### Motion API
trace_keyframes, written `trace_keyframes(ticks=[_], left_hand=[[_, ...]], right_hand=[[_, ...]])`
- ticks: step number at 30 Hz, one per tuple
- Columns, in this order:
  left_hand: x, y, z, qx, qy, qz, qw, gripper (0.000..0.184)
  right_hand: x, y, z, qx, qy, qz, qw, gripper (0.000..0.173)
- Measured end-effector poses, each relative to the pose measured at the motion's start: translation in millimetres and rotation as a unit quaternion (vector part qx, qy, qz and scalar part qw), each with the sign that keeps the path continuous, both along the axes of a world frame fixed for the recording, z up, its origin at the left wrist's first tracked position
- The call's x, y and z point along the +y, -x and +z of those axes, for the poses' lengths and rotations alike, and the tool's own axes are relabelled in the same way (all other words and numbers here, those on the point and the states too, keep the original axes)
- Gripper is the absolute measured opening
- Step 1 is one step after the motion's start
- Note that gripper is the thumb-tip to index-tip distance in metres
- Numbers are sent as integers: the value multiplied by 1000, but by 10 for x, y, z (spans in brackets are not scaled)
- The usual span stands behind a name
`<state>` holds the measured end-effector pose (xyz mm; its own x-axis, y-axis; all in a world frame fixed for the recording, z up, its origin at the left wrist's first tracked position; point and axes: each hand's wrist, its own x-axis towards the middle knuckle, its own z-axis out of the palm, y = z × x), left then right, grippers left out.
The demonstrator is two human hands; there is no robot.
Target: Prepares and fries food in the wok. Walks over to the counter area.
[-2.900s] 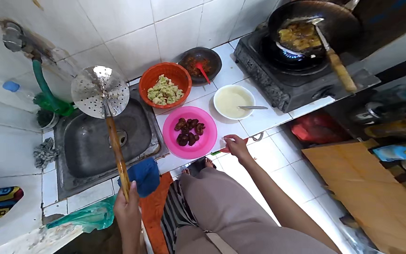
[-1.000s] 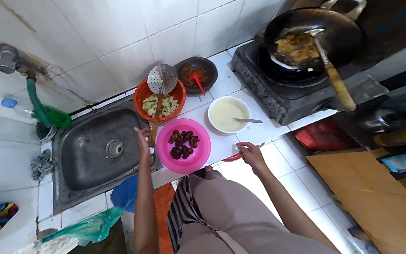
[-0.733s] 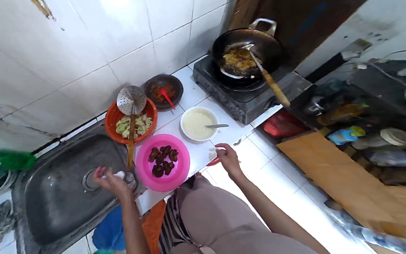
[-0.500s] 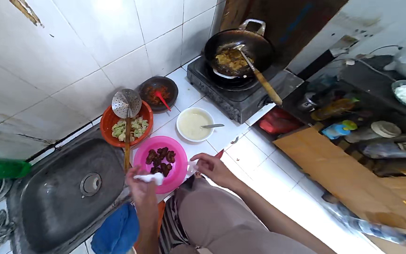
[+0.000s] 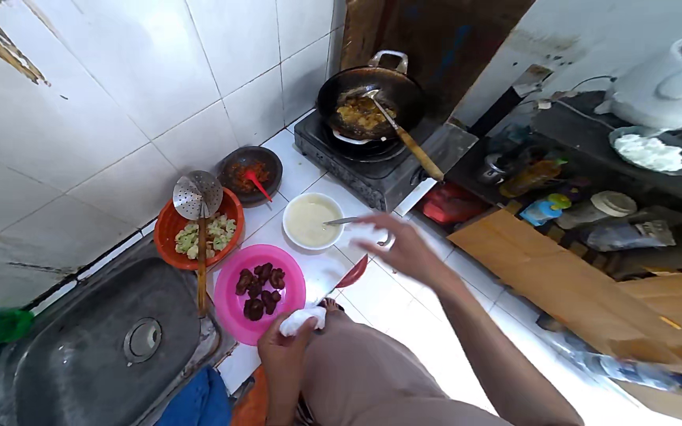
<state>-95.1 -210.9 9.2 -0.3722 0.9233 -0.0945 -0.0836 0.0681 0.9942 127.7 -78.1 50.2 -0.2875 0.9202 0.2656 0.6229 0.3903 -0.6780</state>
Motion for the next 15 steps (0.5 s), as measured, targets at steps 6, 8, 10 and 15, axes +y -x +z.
trace_keyframes(ticks=[6, 8, 10, 15], left_hand=[[-47, 52, -50, -6, 36, -30, 999, 23], [-50, 27, -29, 2, 56, -49, 997, 25], [-45, -22, 8, -6, 69, -72, 995, 23], [-49, -122, 64, -32, 80, -114, 990, 19]], right_hand=[[900, -690, 20, -180, 2, -292, 939, 54], [1070, -710, -17, -195, 83, -316, 925, 63], [1210, -711, -42, -210, 125, -327, 913, 60], [1076, -956, 167, -189, 45, -300, 934, 39]])
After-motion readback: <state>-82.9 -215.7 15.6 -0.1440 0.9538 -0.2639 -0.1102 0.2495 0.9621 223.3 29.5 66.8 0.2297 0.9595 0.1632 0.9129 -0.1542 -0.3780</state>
